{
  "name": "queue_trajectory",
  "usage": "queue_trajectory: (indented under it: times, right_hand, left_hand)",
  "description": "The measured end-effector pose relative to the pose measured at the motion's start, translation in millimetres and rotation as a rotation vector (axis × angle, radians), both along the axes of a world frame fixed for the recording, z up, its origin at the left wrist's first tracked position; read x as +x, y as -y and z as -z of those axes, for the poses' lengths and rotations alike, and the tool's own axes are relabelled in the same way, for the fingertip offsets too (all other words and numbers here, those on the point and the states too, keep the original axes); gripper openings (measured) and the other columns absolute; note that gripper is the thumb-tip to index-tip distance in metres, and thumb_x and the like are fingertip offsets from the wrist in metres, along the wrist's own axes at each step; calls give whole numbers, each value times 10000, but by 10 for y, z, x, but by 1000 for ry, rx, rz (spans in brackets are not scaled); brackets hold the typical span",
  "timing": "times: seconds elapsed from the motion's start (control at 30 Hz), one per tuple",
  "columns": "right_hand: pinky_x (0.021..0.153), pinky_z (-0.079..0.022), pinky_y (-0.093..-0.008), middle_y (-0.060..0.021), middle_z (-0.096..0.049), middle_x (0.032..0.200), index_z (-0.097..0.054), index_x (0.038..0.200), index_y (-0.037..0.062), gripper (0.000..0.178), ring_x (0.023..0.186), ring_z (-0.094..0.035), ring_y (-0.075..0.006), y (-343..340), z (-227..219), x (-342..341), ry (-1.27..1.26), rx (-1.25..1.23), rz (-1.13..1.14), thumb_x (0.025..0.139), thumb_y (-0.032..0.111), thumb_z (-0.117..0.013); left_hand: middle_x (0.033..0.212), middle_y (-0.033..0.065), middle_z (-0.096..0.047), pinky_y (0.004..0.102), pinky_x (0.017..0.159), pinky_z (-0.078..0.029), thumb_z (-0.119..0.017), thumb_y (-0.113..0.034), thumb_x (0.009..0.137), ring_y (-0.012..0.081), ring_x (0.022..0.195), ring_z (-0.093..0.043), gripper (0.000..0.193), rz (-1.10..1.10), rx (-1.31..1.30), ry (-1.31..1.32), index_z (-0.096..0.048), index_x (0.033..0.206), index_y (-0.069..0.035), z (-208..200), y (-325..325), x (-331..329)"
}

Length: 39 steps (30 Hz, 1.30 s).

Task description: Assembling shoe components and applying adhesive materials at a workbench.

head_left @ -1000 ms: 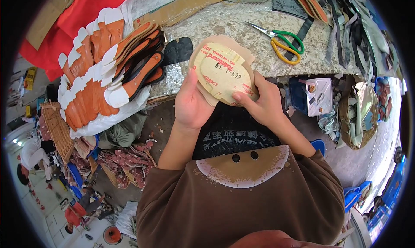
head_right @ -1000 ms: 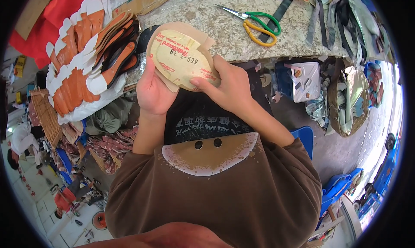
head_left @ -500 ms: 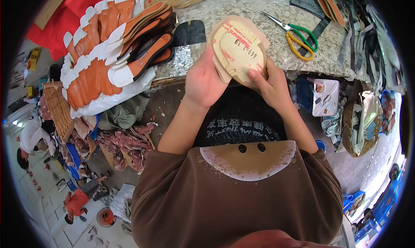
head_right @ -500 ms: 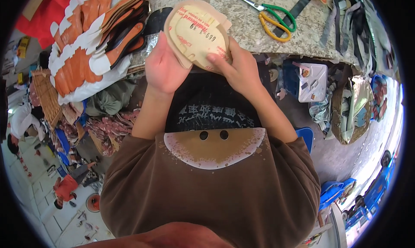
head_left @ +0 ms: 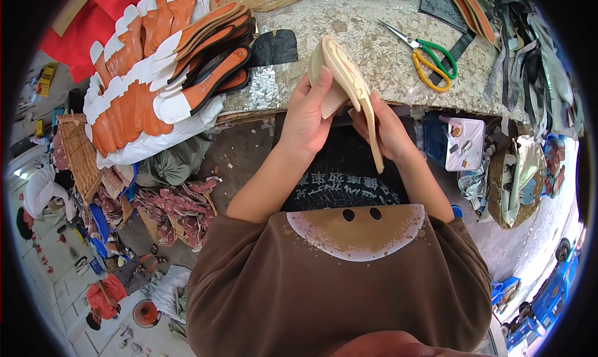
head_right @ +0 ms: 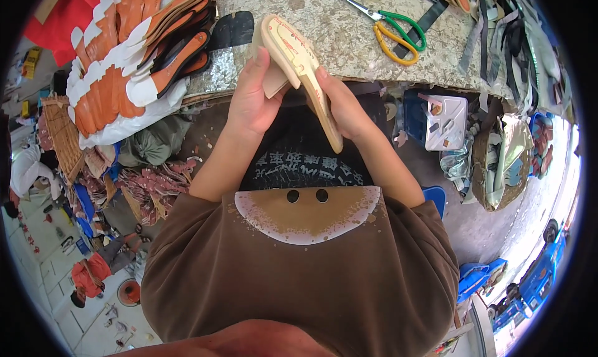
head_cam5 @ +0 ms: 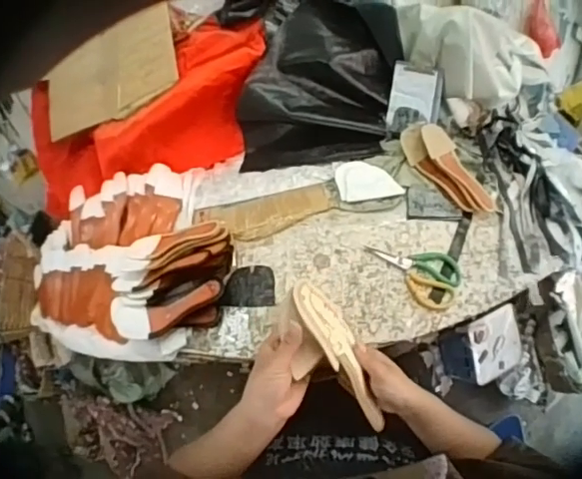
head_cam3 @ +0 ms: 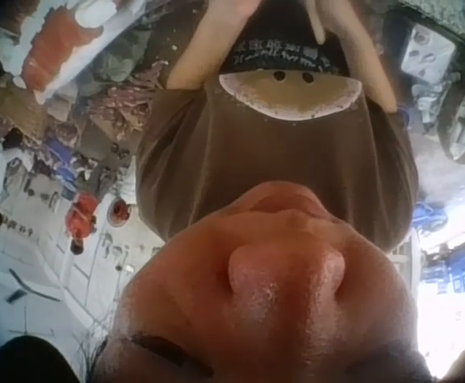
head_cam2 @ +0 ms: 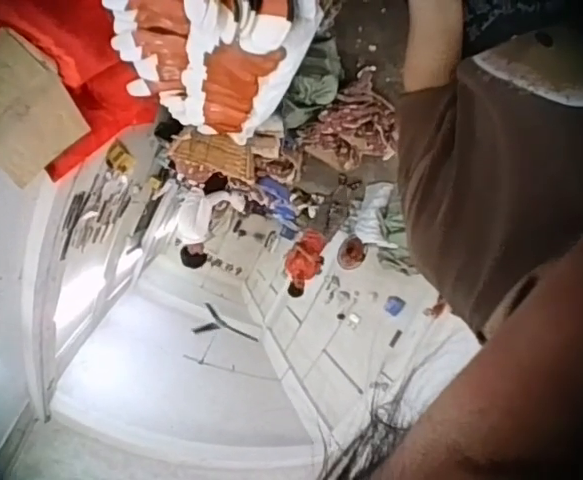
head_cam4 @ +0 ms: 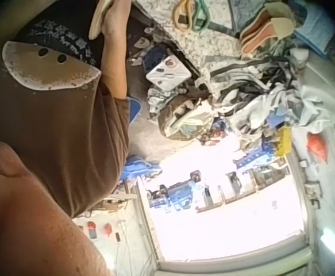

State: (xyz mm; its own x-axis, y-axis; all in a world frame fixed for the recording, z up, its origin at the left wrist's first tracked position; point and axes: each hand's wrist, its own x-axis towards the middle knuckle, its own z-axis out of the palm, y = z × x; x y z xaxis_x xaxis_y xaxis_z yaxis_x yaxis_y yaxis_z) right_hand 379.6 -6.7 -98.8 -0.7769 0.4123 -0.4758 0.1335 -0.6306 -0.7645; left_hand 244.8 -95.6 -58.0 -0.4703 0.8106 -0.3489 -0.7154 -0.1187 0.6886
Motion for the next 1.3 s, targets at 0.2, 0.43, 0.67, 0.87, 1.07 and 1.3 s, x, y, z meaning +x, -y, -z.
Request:
queue_trajectory:
  times: [0.2,0.43,0.67,0.87,1.07,1.3]
  right_hand:
    - [458,-308,-227,2,-413,597,-464,893,82,414,444,-384,-90,-168,121,63,-643,-788,-224,1031,457,-352]
    - [434,-330,-230,-12,-454,593,-489,955,63,417,409,-428,-103,-620,-92,161,-677,-651,-120,1002,473,-425]
    - [770,-484,-350,-129,-650,956,-592,1150,4,541,836,-605,-221,-2737,-725,372,341,1161,629,975,506,-491]
    - [800,-483,-370,-155,-683,993,-601,1218,24,544,917,-646,-250,-3992,-358,508,481,1378,603,920,479,-591]
    - [736,-510,-422,-78,-667,982,-630,1221,178,328,911,-640,-325,-3720,-570,231,749,1873,710,950,350,-564]
    - [827,-504,-450,-135,-633,1084,-647,1239,241,324,967,-613,-346,-3678,-350,261,1019,2039,351,946,285,-516]
  left_hand:
    - [1196,91,-629,390,894,-547,-519,-251,1012,222,1077,-629,340,-57,-63,78,-520,1286,-50,90,-8,-56]
    - [1250,117,-619,424,843,-587,-498,-233,1012,269,1110,-625,351,-65,9,283,-508,1316,-57,118,158,-217]
    - [1235,115,-622,444,836,-586,-499,-251,1009,275,1070,-645,365,-69,36,291,-490,1316,-54,270,478,-439]
    - [1243,118,-617,438,838,-583,-491,-265,1012,278,1071,-644,374,-71,40,329,-485,1318,-51,333,526,-448]
    - [1256,134,-614,433,834,-590,-479,-266,1017,289,1085,-641,379,-129,14,353,-490,1319,-39,351,696,-603]
    - [1289,137,-592,456,873,-563,-517,-277,1000,298,1136,-609,425,-97,37,399,-472,1346,-33,422,672,-622]
